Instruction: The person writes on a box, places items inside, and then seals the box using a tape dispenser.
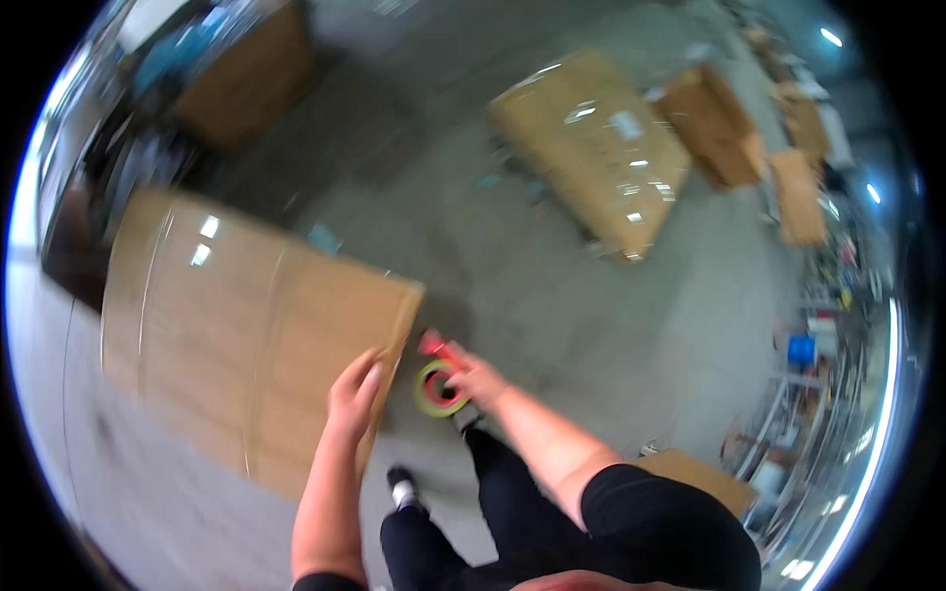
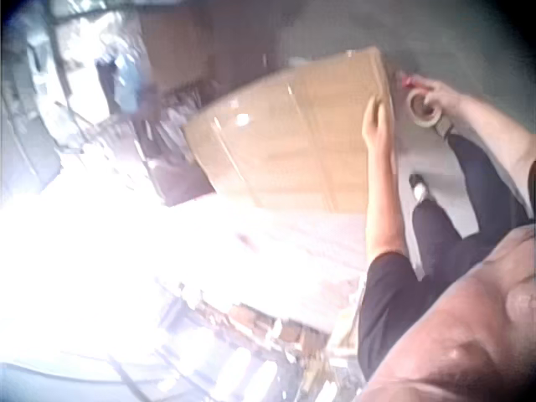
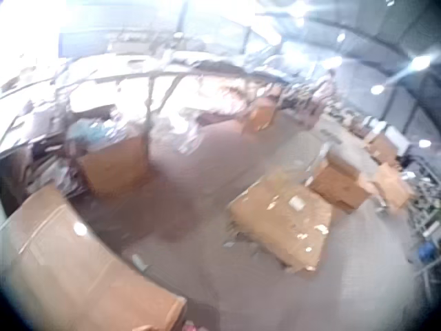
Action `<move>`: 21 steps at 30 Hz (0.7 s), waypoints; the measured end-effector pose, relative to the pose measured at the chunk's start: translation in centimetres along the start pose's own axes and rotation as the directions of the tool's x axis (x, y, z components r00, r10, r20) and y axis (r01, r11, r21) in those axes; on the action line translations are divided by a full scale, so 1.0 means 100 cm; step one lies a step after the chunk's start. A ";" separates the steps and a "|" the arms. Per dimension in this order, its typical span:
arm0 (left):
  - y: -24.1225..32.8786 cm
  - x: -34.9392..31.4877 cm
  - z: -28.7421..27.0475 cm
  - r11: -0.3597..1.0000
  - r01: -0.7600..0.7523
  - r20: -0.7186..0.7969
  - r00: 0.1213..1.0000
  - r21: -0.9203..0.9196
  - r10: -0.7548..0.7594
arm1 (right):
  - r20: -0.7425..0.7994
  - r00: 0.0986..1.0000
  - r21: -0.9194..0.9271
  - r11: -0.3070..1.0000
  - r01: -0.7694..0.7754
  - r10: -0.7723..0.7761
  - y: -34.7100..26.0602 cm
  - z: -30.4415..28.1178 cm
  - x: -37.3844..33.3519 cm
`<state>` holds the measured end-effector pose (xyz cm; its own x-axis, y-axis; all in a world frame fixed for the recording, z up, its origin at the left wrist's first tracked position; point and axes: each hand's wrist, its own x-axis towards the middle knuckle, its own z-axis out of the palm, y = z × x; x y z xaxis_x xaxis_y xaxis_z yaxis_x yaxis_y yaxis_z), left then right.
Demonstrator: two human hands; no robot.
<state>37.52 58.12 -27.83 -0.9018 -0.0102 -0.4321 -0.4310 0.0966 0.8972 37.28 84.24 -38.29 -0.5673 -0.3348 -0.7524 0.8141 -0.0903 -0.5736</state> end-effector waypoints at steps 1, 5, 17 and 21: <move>-0.011 -0.005 -0.003 0.805 -0.226 -0.032 0.956 0.549 0.290 | -0.020 1.000 -0.044 0.999 0.015 -0.016 -0.002 -0.005 0.002; -0.061 -0.027 -0.018 0.269 -0.260 0.219 0.960 0.927 0.175 | -0.069 0.995 -0.119 0.990 0.071 -0.079 -0.010 0.012 -0.005; -0.070 -0.011 -0.021 0.105 -0.296 0.279 0.948 0.949 0.155 | -0.270 0.920 0.086 0.944 0.317 -0.284 0.170 0.112 -0.098; -0.079 -0.010 -0.031 0.008 -0.293 0.286 0.937 0.956 0.201 | -0.209 0.976 -0.014 0.998 0.059 -0.061 0.261 0.172 -0.175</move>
<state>41.76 54.29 -34.18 -0.9223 0.2944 -0.2506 0.2922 0.9552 0.0469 70.59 71.61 -34.56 -0.6289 -0.1250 -0.7674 0.7775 -0.0965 -0.6215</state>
